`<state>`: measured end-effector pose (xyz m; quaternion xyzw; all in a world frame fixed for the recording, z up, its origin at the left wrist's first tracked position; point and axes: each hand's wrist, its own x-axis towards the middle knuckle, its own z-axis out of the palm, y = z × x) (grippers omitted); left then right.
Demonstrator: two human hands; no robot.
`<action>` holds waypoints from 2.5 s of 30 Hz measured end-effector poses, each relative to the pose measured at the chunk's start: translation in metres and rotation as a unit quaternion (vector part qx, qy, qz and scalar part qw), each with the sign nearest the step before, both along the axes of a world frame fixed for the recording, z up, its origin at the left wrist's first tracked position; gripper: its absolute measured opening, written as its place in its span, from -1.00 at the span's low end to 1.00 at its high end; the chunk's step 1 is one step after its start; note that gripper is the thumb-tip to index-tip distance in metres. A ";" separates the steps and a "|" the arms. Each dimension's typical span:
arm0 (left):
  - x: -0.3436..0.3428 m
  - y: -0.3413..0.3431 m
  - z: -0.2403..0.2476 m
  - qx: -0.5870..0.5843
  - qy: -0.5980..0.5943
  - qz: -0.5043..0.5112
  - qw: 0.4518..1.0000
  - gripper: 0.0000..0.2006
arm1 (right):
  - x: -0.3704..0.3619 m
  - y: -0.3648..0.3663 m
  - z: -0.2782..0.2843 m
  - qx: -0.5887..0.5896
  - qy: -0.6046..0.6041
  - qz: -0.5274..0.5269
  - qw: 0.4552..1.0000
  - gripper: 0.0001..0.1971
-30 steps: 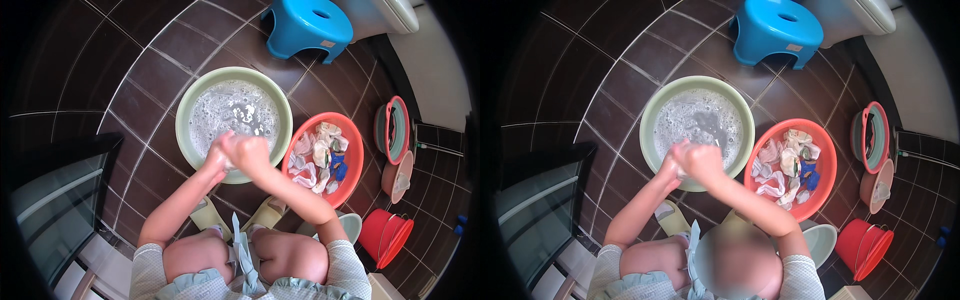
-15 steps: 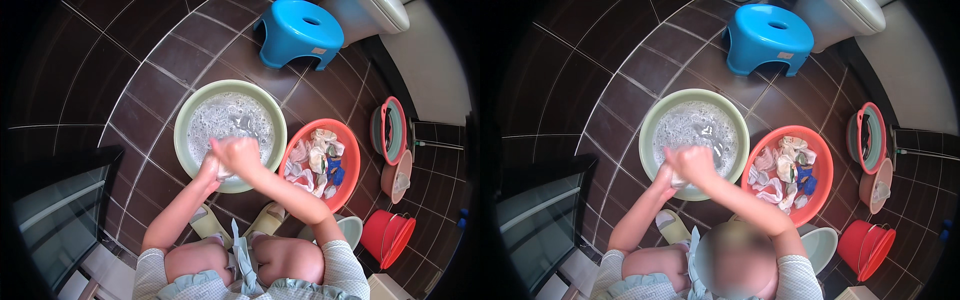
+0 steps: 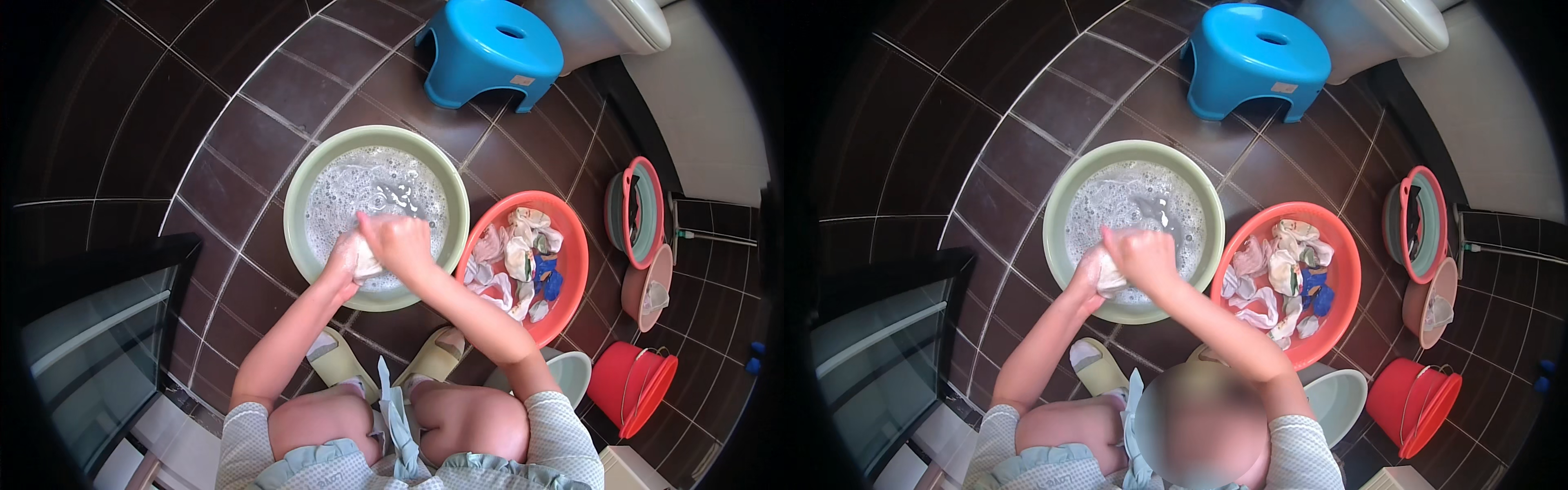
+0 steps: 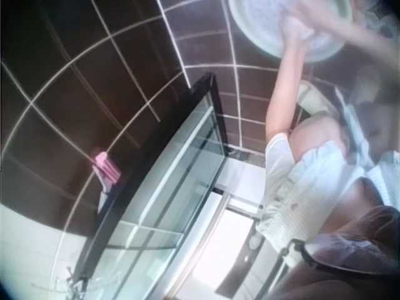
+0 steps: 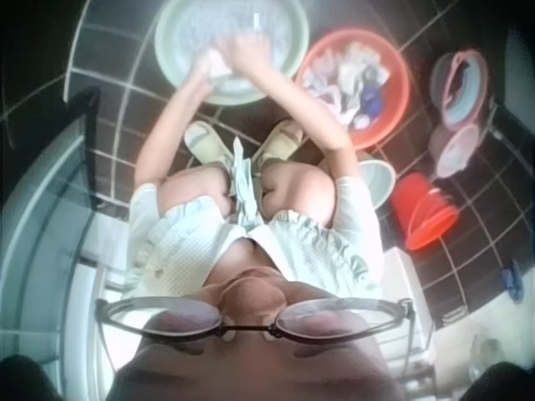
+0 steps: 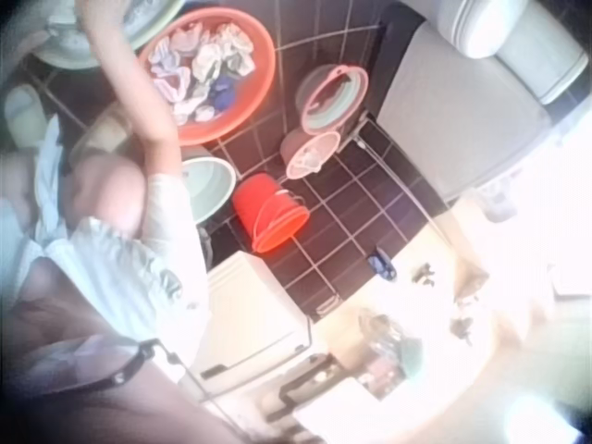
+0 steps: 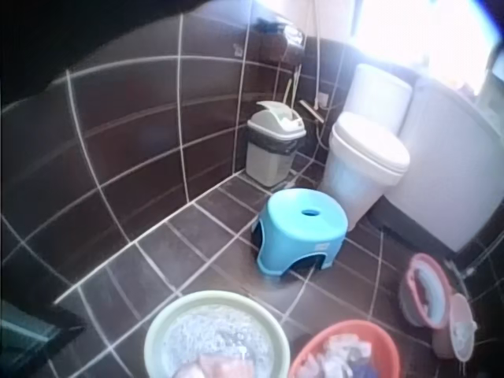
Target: The person sits on the bathroom floor and hand-washes small clothing items in a basin of soapy water. They scrub and rinse each piece individually, then place the washed items into a nearby orange basin.
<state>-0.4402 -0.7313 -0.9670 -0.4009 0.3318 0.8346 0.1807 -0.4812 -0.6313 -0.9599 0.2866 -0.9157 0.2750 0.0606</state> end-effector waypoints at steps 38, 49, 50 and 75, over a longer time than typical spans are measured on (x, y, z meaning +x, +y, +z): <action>0.005 -0.028 -0.039 -0.139 0.252 -0.239 0.927 -0.67 | -0.049 0.057 -0.016 -0.314 -0.476 -0.016 0.822 -0.73; -0.020 -0.061 -0.025 -0.560 0.364 -0.270 0.693 -0.79 | -0.064 0.066 -0.033 -0.352 -0.521 0.034 0.777 -0.74; -0.023 -0.066 -0.026 -0.564 0.351 -0.276 0.694 -0.79 | -0.065 0.062 -0.037 -0.348 -0.497 0.047 0.793 -0.74; -0.082 -0.054 -0.058 -0.628 0.463 -0.386 0.493 -0.65 | -0.107 0.075 -0.029 0.051 -0.193 0.133 0.971 -0.86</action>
